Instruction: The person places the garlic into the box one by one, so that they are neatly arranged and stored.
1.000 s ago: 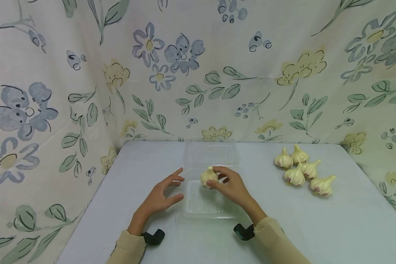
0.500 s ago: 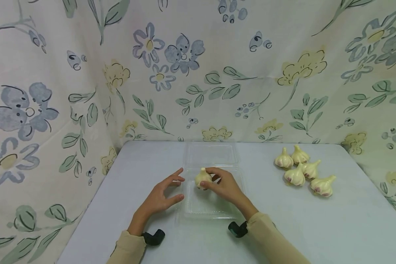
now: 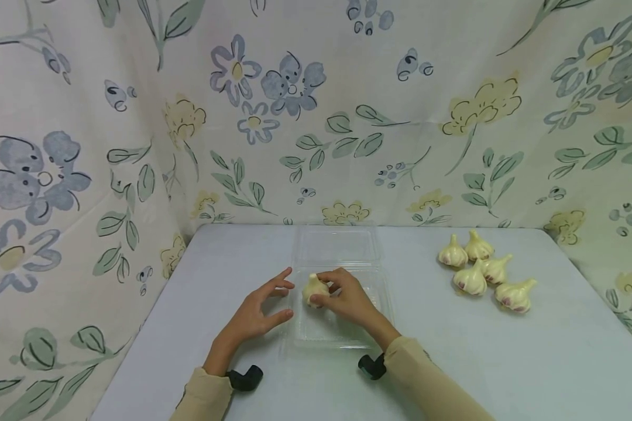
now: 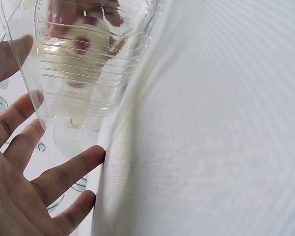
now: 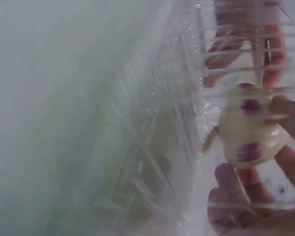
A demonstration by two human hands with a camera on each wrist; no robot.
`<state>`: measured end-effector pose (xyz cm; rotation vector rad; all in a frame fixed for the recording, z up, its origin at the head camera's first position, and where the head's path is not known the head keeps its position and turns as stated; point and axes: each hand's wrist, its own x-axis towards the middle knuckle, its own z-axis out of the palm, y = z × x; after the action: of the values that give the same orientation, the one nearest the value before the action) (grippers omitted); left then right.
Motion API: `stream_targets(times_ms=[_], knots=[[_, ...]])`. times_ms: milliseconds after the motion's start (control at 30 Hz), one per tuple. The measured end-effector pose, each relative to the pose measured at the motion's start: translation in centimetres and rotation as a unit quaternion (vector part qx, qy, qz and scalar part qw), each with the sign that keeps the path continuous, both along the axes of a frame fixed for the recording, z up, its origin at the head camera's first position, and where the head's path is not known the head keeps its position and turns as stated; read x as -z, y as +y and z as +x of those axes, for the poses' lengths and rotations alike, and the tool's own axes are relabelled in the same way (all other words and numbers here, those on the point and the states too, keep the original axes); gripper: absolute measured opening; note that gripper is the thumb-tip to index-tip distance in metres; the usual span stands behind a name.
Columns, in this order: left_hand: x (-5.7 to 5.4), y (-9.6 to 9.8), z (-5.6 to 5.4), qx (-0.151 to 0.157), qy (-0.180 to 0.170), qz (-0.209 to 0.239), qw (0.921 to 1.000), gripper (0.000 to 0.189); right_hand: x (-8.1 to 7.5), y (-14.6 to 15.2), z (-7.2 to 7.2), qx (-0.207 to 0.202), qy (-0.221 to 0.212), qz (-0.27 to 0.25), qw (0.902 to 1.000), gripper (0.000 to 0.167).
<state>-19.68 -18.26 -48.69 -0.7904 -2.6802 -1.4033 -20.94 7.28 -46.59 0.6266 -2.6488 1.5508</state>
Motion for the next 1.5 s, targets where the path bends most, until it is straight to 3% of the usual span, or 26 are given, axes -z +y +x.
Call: stream_targets(times_ms=[100,300,500,800,1000,1233,1500], knots=[[0.1,-0.1,0.1,-0.002,-0.003,0.001,1.0000,0.064,0.1,-0.3,0.0,-0.008,0.002,0.009,0.9999,0.042],[0.4,-0.1,0.3,0.005,-0.004,0.007,1.0000,0.049,0.2,-0.8,0.1,0.009,-0.009,0.033,0.9994,0.043],[0.3,-0.1,0.2,0.001,-0.001,0.002,1.0000,0.052,0.8,-1.0,-0.1,0.019,-0.013,0.038,0.9990,0.044],[0.1,-0.1,0.1,0.002,0.000,-0.001,1.0000,0.060,1.2,-1.0,0.0,-0.012,0.003,0.062,0.9980,0.046],[0.2,-0.1,0.1,0.003,0.002,-0.002,1.0000,0.053,1.0,-1.0,0.2,-0.016,0.000,0.063,0.9979,0.048],[0.2,-0.1,0.1,0.004,0.004,0.003,1.0000,0.065,1.1,-0.9,0.4,-0.028,-0.011,0.069,0.9971,0.054],[0.4,-0.2,-0.1,0.009,0.011,0.001,0.9999,0.060,1.1,-0.7,0.3,-0.023,0.025,0.061,0.9975,0.058]])
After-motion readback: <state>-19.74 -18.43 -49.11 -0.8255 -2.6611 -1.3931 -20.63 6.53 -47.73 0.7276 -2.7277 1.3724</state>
